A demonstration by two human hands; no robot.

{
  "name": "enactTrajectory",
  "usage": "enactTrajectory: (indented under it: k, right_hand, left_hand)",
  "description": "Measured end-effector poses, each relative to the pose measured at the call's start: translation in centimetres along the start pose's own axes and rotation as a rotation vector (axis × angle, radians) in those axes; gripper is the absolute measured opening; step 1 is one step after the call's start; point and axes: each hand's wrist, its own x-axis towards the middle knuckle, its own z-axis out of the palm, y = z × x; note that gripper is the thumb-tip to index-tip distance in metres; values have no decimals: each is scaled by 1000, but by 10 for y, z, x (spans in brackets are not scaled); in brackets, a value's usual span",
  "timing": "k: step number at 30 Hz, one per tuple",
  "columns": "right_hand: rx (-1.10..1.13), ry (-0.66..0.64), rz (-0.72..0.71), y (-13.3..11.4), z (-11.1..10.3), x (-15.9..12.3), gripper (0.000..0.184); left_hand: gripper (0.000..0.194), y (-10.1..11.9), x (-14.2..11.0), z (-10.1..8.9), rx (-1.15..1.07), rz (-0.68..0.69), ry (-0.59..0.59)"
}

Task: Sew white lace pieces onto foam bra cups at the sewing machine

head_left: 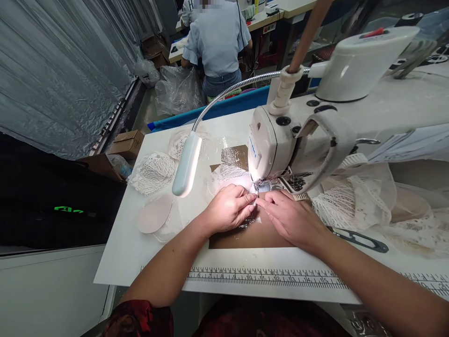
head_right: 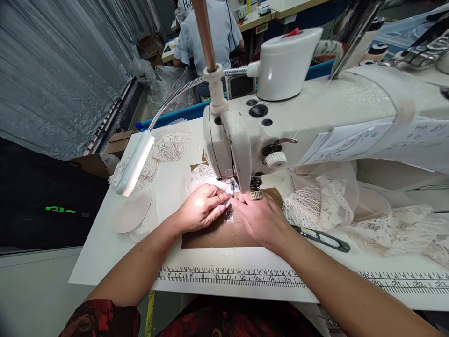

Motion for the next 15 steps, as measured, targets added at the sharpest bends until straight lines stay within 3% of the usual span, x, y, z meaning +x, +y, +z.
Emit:
enactTrajectory:
  k: [7, 15]
  right_hand:
    - [56, 26, -67, 3, 3, -6, 40]
    - [117, -33, -123, 4, 2, -5, 37]
  left_hand:
    - [30, -2, -8, -12, -116, 27, 47]
    - [31, -2, -8, -5, -19, 59, -13]
